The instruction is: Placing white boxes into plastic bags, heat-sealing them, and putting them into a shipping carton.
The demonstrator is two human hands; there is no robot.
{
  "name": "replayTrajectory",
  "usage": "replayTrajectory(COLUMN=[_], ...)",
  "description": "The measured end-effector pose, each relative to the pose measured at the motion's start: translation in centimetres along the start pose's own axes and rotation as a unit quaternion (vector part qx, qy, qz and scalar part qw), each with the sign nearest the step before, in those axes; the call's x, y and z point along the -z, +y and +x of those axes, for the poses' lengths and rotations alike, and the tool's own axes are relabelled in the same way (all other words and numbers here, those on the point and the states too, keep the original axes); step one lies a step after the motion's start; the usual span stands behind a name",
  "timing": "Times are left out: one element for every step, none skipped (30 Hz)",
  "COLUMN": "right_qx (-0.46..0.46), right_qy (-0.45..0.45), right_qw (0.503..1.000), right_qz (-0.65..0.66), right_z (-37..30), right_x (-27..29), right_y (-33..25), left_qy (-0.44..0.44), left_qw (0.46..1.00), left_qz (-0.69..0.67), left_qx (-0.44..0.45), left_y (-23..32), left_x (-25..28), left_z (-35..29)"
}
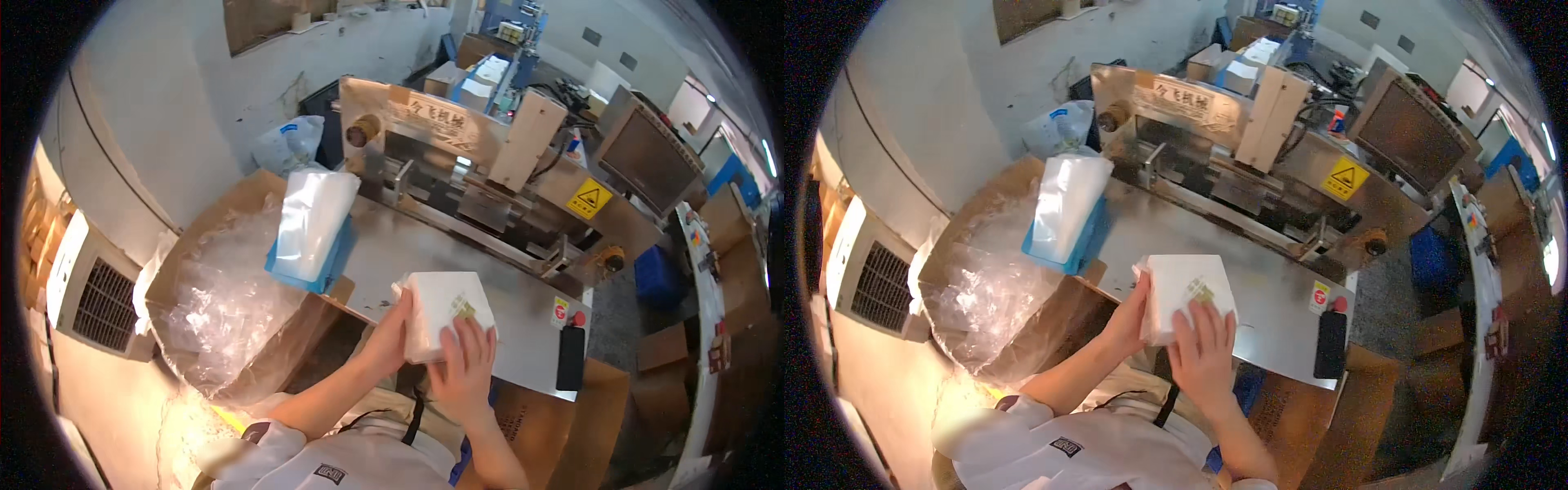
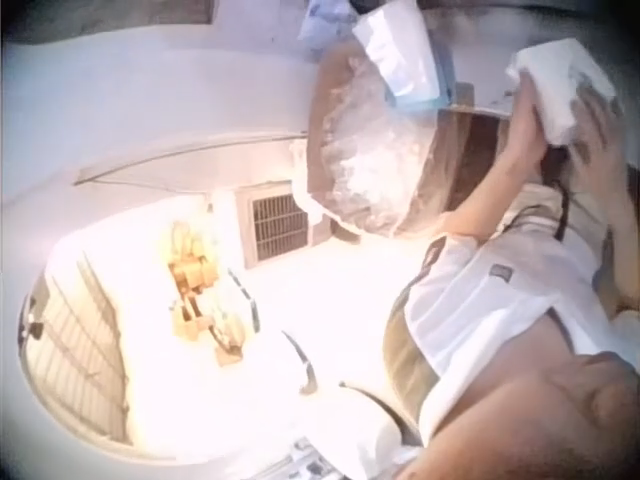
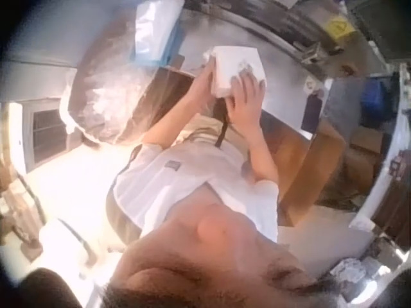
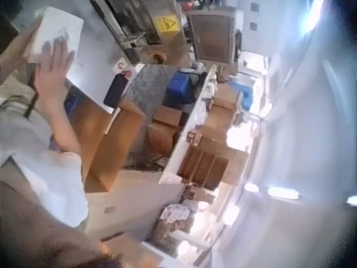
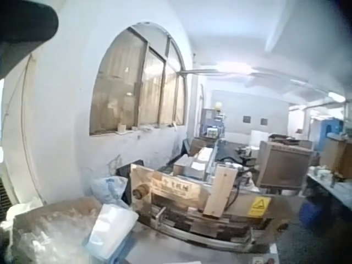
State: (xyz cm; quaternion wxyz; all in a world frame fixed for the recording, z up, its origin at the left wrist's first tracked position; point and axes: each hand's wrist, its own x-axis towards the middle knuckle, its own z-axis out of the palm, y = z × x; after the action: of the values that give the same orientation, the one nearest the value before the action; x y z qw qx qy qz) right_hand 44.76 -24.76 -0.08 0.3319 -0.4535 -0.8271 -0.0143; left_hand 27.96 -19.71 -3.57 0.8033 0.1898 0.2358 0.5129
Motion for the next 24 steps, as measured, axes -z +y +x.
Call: replayTrajectory(right_qx=[0.005, 0.026, -0.001, -0.028, -0.152, -0.234, -0.308, -0.359, -0.443, -0.511, -0.496, -0.499, -0.493, -0.484, -0.486, -0.468, -0.449, -0.453, -0.448, -0.442, -0.445, -0.445, -0.444, -0.447], right_qy=[-0.007, -0.017, 0.025, 0.067, 0.11, 0.17, 0.23, 0.268, 0.233, 0.19, 0.17, 0.177, 0.197, 0.217, 0.225, 0.246, 0.266, 0.272, 0.264, 0.254, 0.259, 0.254, 0.247, 0.253], right_qw=[1.0, 0.998, 0.995, 0.985, 0.968, 0.923, 0.86, 0.771, 0.668, 0.543, 0.655, 0.652, 0.644, 0.637, 0.633, 0.645, 0.657, 0.651, 0.691, 0.728, 0.723, 0.736, 0.748, 0.743], right_qz=[0.004, 0.046, 0.102, 0.157, 0.168, 0.253, 0.337, 0.453, 0.551, 0.638, 0.544, 0.543, 0.551, 0.559, 0.559, 0.552, 0.544, 0.545, 0.503, 0.458, 0.46, 0.443, 0.427, 0.428], right_z=[-0.5, -1.3, -2.0, -3.2, -4.8, -5.7, -5.3, -5.5, -6.7, -8.0, -8.4, -9.1, -8.4, -8.0, -8.2, -8.5, -8.8, -8.9, -8.9, -9.0, -9.3, -9.5, -9.7, -9.7], right_x=[1.0, 2.2, 3.5, 4.8, 5.3, 5.3, 5.7, 4.9, 4.7, 4.1, 3.1, 3.1, 3.7, 4.2, 4.3, 4.2, 4.0, 3.8, 3.4, 3.1, 2.9, 2.7, 2.5, 2.5], right_y=[-0.4, -0.2, 0.3, 0.6, 1.6, 2.7, 3.4, 4.4, 5.4, 6.4, 6.8, 6.8, 6.2, 6.2, 6.5, 6.5, 6.4, 6.5, 6.7, 6.8, 6.8, 6.9, 7.0, 6.9], left_qy=[0.009, 0.027, 0.019, 0.02, 0.018, 0.008, -0.031, -0.073, -0.102, -0.106, -0.089, -0.071, -0.074, -0.067, -0.057, -0.047, -0.047, -0.077, -0.108, -0.103, -0.105, -0.096, -0.086, -0.088], left_qw=[1.0, 0.999, 0.998, 0.996, 0.994, 0.992, 0.99, 0.985, 0.987, 0.985, 0.974, 0.938, 0.936, 0.954, 0.967, 0.957, 0.955, 0.926, 0.884, 0.88, 0.877, 0.892, 0.907, 0.904], left_qz=[-0.003, 0.003, 0.003, 0.014, 0.026, 0.028, 0.045, 0.061, 0.043, 0.045, 0.194, 0.337, 0.341, 0.283, 0.224, 0.247, 0.253, 0.355, 0.452, 0.461, 0.466, 0.437, 0.407, 0.412], left_qx=[0.008, 0.041, 0.054, 0.081, 0.107, 0.12, 0.131, 0.142, 0.118, 0.126, 0.081, 0.03, 0.039, 0.074, 0.108, 0.142, 0.149, 0.104, 0.056, 0.05, 0.056, 0.061, 0.066, 0.071], left_y=[-0.4, 0.0, 0.0, -0.3, -0.8, -1.4, -2.3, -3.1, -5.1, -6.2, -7.3, -8.2, -8.1, -7.2, -6.4, -5.7, -5.7, -6.0, -6.2, -6.5, -6.4, -6.4, -6.2, -6.0], left_x=[-0.1, -1.7, -2.4, -2.9, -3.5, -3.7, -3.6, -3.5, -3.1, -2.3, -1.9, -1.4, -1.8, -2.8, -3.6, -3.8, -4.3, -4.7, -5.0, -4.3, -4.2, -4.2, -4.1, -4.1], left_z=[1.3, 1.0, 1.4, 1.4, 1.7, 2.0, 2.4, 2.9, 3.7, 4.6, 5.4, 5.8, 5.7, 5.5, 5.3, 4.8, 4.3, 3.7, 3.3, 3.6, 3.5, 3.5, 3.6, 3.5])
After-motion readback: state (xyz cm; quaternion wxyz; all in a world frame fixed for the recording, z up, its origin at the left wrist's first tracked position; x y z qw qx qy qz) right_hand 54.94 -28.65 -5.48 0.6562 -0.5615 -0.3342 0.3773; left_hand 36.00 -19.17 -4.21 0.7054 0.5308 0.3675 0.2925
